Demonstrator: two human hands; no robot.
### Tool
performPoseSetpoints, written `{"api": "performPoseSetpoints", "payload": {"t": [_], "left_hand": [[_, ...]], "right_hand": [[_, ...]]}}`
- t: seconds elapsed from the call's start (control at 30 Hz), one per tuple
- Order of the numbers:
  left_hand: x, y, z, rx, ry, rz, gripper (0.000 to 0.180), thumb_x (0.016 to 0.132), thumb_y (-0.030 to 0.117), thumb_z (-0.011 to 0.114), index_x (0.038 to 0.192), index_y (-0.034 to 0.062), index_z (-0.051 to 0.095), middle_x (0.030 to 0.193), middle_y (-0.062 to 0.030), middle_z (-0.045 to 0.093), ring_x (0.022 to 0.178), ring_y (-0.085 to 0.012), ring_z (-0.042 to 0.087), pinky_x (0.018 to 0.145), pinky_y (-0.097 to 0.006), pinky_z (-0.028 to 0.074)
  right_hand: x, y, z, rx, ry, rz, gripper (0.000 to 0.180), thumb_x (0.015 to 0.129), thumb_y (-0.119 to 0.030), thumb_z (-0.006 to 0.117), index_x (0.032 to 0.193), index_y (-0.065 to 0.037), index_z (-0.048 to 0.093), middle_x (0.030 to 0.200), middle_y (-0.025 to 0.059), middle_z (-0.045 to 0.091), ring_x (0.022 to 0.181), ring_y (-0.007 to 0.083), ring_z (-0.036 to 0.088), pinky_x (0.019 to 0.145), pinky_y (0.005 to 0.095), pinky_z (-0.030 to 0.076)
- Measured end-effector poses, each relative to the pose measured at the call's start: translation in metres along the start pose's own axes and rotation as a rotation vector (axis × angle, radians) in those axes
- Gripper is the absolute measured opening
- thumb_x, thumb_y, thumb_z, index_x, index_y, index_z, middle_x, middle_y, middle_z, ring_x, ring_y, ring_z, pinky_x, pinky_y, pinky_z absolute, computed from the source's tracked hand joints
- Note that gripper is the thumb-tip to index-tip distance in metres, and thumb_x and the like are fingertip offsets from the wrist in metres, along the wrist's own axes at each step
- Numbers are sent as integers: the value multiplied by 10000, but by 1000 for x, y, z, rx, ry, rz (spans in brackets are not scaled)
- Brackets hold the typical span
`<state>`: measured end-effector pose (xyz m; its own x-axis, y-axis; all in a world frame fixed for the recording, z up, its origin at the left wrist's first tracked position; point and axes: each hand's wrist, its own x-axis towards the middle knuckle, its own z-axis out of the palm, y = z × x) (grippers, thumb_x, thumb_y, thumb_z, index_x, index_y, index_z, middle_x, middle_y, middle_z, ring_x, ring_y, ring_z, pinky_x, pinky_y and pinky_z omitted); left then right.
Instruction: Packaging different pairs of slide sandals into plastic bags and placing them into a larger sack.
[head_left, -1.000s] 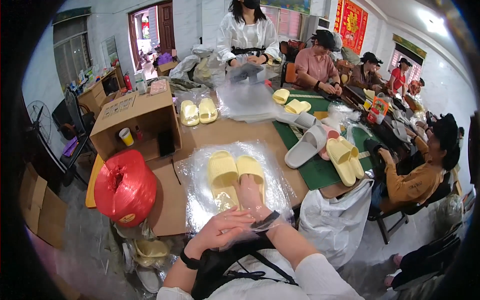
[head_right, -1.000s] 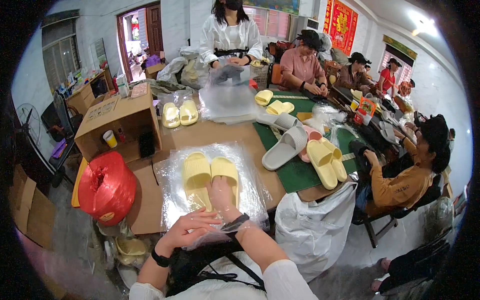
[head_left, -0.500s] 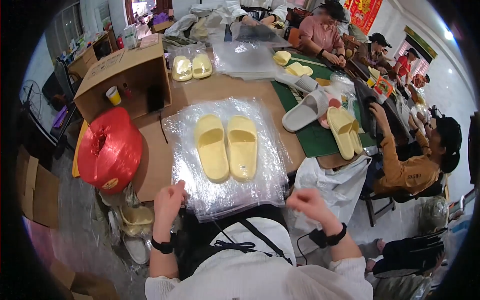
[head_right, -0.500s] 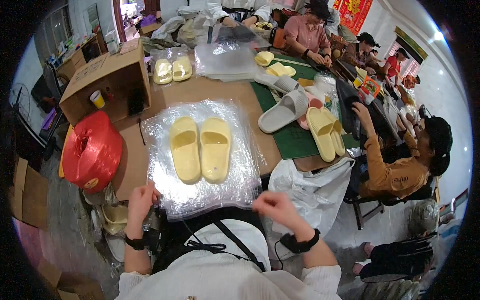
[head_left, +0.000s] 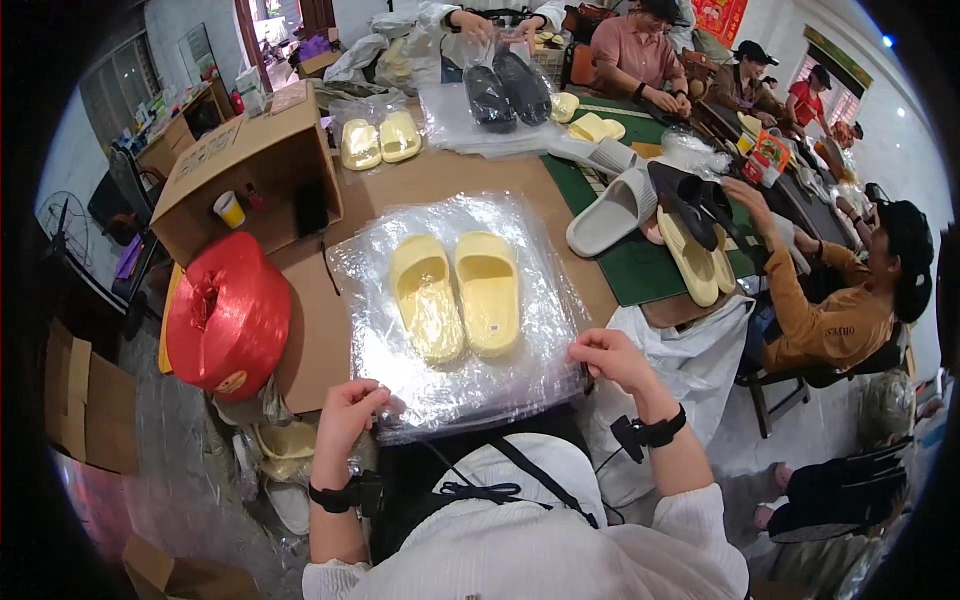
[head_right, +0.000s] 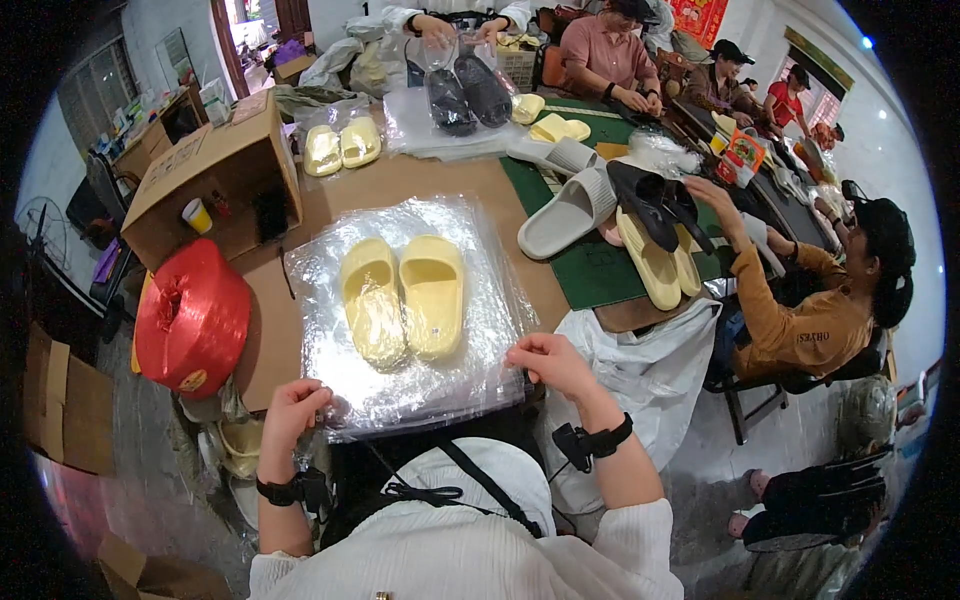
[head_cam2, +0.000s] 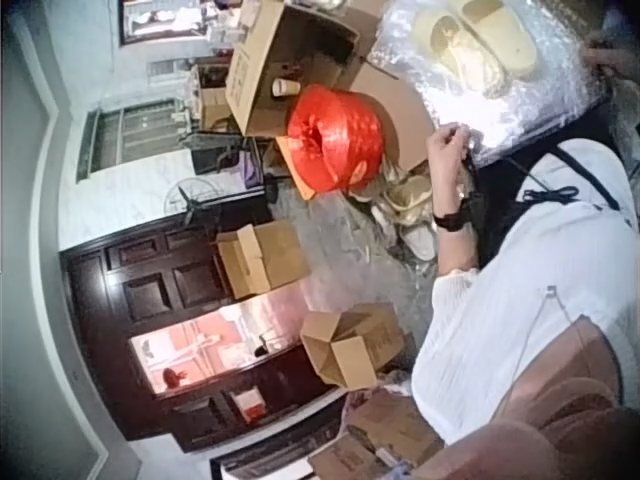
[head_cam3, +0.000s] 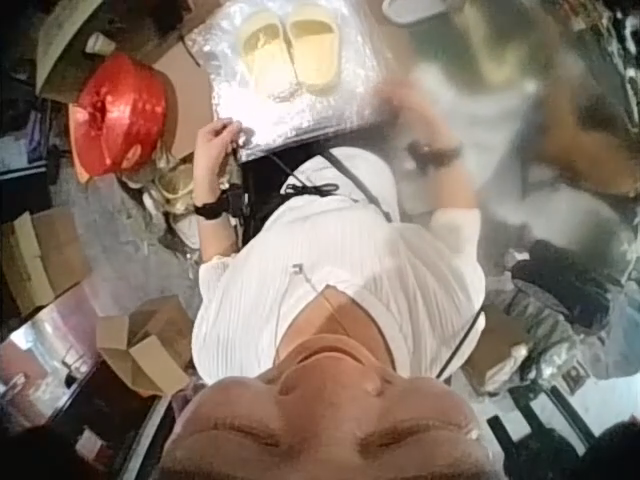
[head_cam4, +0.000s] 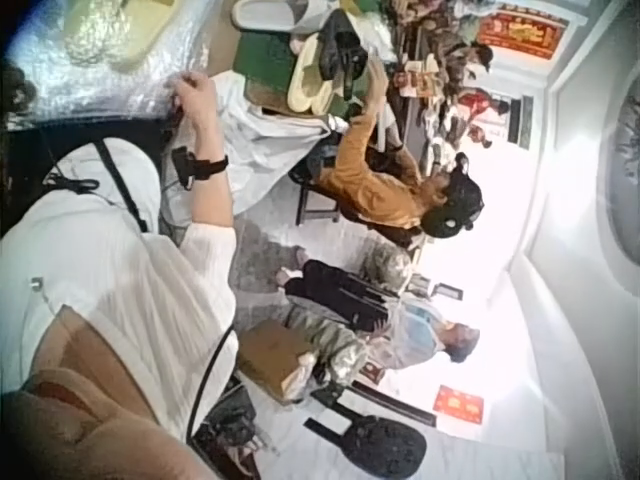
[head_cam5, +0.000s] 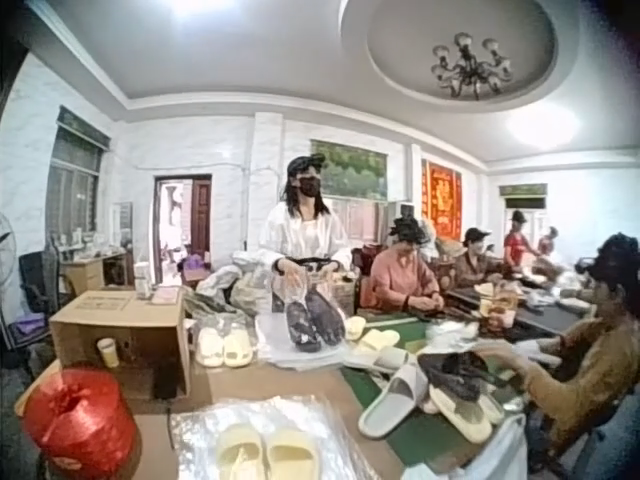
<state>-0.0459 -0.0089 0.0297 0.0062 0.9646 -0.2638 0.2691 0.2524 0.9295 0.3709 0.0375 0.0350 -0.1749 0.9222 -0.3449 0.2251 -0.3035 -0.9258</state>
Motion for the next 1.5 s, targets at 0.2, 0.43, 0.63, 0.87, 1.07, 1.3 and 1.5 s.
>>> {"api": "performPoseSetpoints", "payload": {"t": [0.2,0.43,0.63,0.87,1.07,1.3,1.5], "left_hand": [[8,15,9,-326,142,195,130,929,72,590,962,9,699,906,-73,717,758,-110,671,638,-221,502],[21,-13,9,166,231,695,160,857,-52,627,975,15,713,1103,-136,712,999,-230,688,858,-320,539],[10,-28,5,609,124,710,283,837,22,649,1116,42,692,1327,-151,596,1394,-414,361,1120,-461,345],[-1,29,37,750,174,836,548,839,177,673,1344,23,526,1450,-188,467,1394,-422,345,1141,-500,296],[23,-13,63,919,-72,705,639,906,271,605,1468,65,382,1562,-158,306,1442,-399,248,1164,-514,236],[16,-19,51,893,-59,692,657,898,258,618,1482,80,374,1576,-151,285,1442,-409,240,1167,-496,232],[19,-25,48,798,-83,693,595,924,249,590,1469,102,403,1570,-138,303,1443,-399,249,1159,-498,247]], "right_hand": [[6,-16,7,297,89,-205,149,967,-162,610,1002,-17,623,988,74,685,827,123,652,709,255,532],[31,18,23,218,294,-625,76,949,-70,600,987,-7,583,1003,111,678,889,193,665,814,320,538],[22,50,31,-547,498,-710,220,838,-28,638,1046,1,572,1234,236,556,1112,371,572,957,405,467],[-4,-19,102,-750,295,-900,576,836,-93,676,1366,-10,465,1494,193,382,1389,378,357,1143,486,296],[26,20,128,-1022,14,-876,667,907,-323,619,1465,-49,377,1560,158,304,1447,338,276,1170,501,233],[-1,44,67,-921,211,-728,639,897,-332,645,1394,13,440,1527,176,355,1421,375,301,1153,457,278],[-22,29,78,-256,275,-380,343,957,-268,616,1138,22,628,1066,117,696,822,184,660,644,259,535]]}}
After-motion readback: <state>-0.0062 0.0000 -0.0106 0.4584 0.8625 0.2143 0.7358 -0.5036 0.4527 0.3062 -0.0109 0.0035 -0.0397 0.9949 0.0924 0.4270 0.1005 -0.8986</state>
